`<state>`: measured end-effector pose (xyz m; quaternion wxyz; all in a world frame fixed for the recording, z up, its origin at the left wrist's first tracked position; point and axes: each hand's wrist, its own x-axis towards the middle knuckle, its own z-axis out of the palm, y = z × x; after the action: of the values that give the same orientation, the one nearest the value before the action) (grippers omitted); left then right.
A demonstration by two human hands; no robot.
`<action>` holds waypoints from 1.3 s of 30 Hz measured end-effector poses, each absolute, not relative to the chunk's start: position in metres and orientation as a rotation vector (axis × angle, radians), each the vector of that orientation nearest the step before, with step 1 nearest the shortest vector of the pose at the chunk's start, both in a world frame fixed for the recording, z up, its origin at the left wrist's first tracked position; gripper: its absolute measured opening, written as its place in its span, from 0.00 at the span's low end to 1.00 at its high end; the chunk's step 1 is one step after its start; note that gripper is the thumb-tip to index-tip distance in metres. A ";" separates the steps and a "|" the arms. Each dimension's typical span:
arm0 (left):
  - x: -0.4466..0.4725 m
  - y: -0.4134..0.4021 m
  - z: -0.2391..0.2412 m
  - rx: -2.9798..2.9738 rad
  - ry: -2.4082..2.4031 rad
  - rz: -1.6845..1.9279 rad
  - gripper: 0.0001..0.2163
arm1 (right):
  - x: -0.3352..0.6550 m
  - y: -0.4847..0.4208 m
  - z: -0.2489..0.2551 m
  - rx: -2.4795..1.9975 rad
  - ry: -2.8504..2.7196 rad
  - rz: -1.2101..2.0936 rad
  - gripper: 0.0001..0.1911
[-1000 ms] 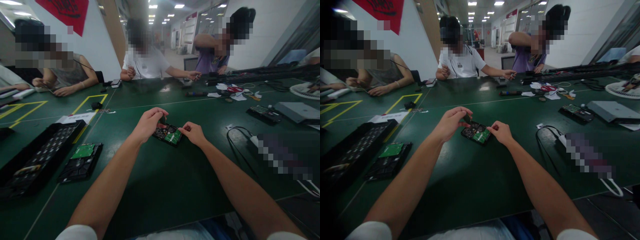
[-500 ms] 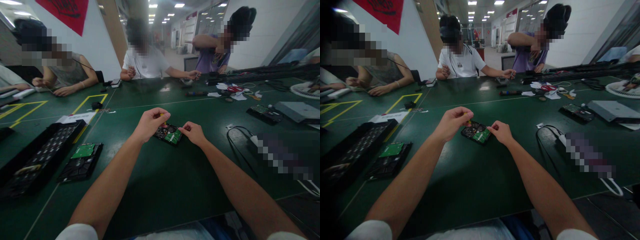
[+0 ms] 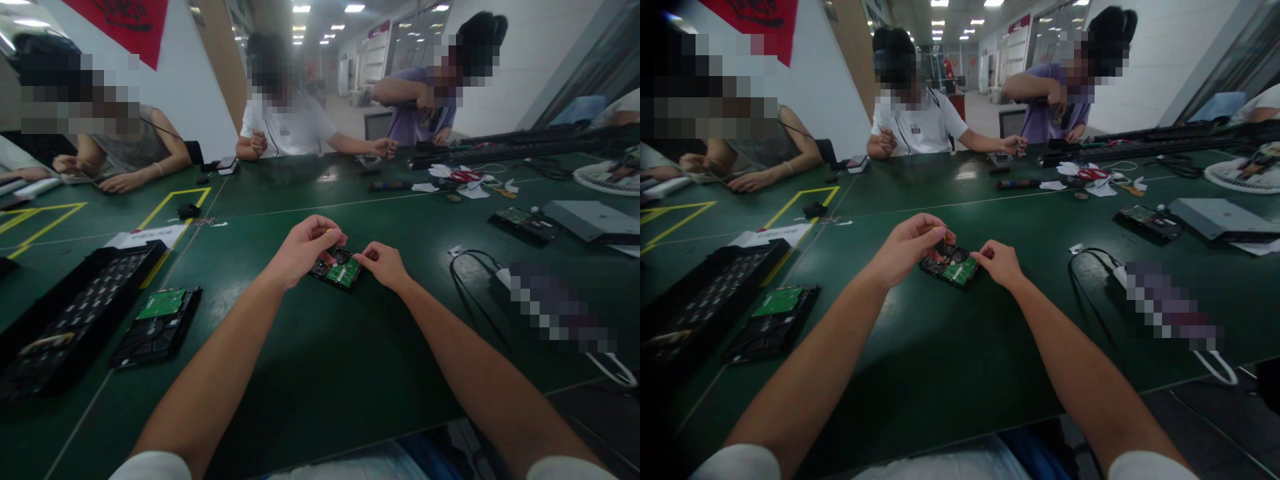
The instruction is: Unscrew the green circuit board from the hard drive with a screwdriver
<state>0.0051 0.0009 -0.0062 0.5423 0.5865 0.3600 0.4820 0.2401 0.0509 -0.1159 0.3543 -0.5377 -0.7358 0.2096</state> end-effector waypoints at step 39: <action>-0.001 0.004 -0.007 1.615 0.970 1.184 0.14 | 0.241 0.053 -0.121 -1.391 -1.902 0.529 0.16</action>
<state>-0.0006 0.0037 -0.0066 0.4425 0.6509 0.3908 0.4772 0.2412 0.0535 -0.1208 0.3554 -0.5383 -0.7362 0.2047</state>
